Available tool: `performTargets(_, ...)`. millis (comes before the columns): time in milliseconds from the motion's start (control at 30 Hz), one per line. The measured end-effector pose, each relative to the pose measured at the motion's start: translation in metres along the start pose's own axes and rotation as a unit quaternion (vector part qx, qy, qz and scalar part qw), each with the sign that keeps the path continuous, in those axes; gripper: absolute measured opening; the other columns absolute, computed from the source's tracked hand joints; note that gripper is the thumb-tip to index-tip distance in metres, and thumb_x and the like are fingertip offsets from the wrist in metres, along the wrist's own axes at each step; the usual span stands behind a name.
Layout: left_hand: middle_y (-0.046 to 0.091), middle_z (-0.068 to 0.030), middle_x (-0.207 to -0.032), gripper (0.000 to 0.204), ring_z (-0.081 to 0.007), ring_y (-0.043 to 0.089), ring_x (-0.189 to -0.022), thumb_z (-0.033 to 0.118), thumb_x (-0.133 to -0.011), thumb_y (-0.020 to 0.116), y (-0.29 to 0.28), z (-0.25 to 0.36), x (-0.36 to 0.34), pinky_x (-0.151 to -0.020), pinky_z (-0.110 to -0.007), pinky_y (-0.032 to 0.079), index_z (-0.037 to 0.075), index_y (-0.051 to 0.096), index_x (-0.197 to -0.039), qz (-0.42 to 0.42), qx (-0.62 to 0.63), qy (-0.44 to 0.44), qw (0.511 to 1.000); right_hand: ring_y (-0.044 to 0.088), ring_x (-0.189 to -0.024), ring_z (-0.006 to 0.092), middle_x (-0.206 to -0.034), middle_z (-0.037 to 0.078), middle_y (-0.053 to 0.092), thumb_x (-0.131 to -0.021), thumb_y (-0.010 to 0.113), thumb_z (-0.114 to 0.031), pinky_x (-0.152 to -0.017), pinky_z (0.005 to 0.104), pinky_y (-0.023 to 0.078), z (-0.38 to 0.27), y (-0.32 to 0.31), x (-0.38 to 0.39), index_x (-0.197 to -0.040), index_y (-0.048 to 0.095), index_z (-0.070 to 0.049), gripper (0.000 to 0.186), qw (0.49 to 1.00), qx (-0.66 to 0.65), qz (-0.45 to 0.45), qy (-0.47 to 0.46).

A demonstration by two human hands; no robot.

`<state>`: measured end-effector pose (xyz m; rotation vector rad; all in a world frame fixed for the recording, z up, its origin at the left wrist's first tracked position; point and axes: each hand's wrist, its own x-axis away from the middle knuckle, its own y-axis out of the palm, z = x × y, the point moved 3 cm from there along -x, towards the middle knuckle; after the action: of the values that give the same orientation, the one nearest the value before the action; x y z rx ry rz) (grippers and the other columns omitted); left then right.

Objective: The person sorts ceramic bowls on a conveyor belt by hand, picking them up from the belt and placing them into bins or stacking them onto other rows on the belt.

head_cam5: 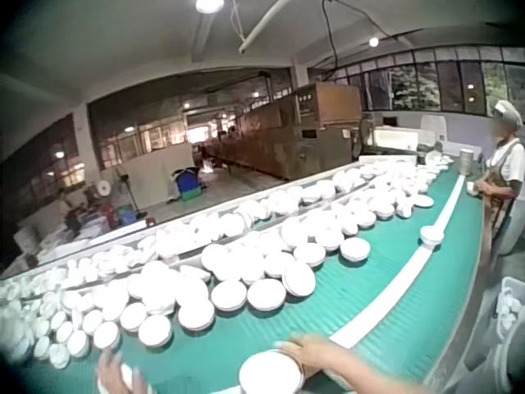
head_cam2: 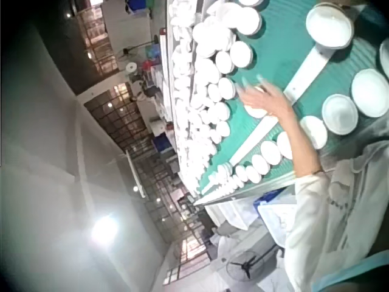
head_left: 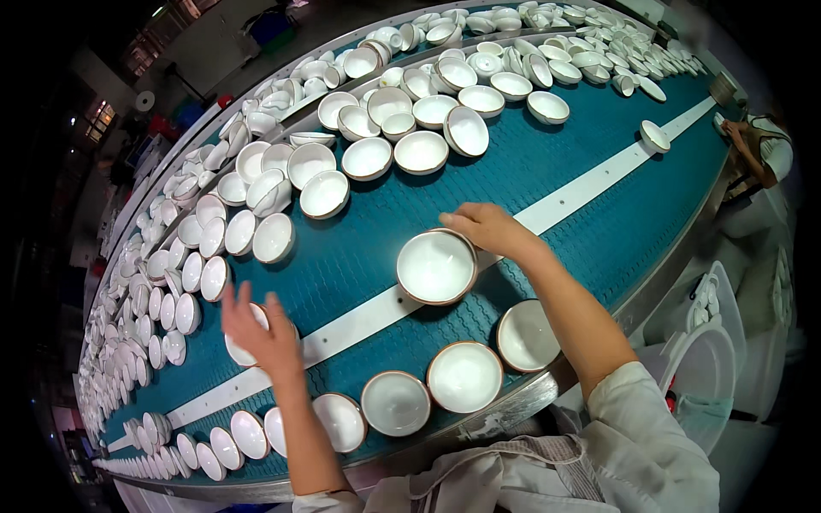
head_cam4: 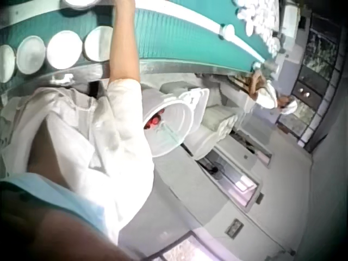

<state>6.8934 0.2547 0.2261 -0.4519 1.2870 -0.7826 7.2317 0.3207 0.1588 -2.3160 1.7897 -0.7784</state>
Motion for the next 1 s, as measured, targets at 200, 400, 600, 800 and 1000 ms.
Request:
performTargets(200,0.053,-0.0183,-0.122,0.058,-0.0306,0.054,-0.11,0.032,-0.082,0.068,-0.016,-0.142,0.044,-0.091,-0.041,0.045,-0.004,0.047,-0.123,-0.041,0.233,-0.483,0.843,0.061,-0.094,0.0364,-0.098,0.021,0.064,-0.079,0.061,-0.04,-0.082,0.0432,0.048,0.003,0.01,-0.038,-0.098,0.063,0.002,0.045,0.946,0.277,-0.128,-0.107)
performTargets(400,0.057,-0.0161,-0.116,0.057,-0.0304,0.062,-0.098,0.02,-0.079,0.07,0.03,-0.129,0.062,-0.081,-0.045,0.053,0.001,0.045,-0.126,-0.106,0.44,-0.565,0.69,0.06,-0.077,0.0392,-0.081,0.021,0.064,-0.084,0.059,-0.032,-0.069,0.0436,0.048,0.061,-0.061,-0.035,-0.087,0.063,-0.001,0.031,0.985,0.065,0.094,-0.131)
performTargets(600,0.058,-0.0166,-0.113,0.051,-0.0284,0.062,-0.097,0.014,-0.081,0.068,0.086,-0.04,0.04,-0.08,-0.04,0.053,-0.001,0.046,-0.124,-0.057,0.437,-0.537,0.72,0.056,-0.057,0.0126,-0.064,0.01,0.061,-0.086,0.061,-0.018,-0.054,0.0298,0.046,0.127,-0.135,0.052,-0.09,0.065,0.001,0.02,0.988,-0.015,0.153,-0.033)
performTargets(800,0.051,-0.0198,-0.124,0.047,-0.0354,0.046,-0.115,0.026,-0.087,0.061,0.119,0.057,0.024,-0.097,-0.045,0.035,-0.001,0.049,-0.124,-0.116,0.02,-0.38,0.918,0.054,-0.056,0.0318,-0.068,0.024,0.057,-0.085,0.063,-0.021,-0.056,0.0362,0.044,0.141,-0.1,0.099,-0.081,0.058,0.003,0.024,0.993,0.105,0.026,-0.052)
performTargets(1000,0.053,-0.0194,-0.12,0.042,-0.0348,0.048,-0.112,0.02,-0.083,0.061,0.091,0.29,0.081,-0.095,-0.046,0.033,0.0,0.053,-0.119,-0.286,0.125,-0.007,0.95,0.059,-0.066,0.038,-0.073,0.023,0.06,-0.088,0.059,-0.026,-0.058,0.0415,0.045,0.167,-0.166,0.096,-0.081,0.058,0.0,0.027,0.993,-0.028,0.113,-0.009)
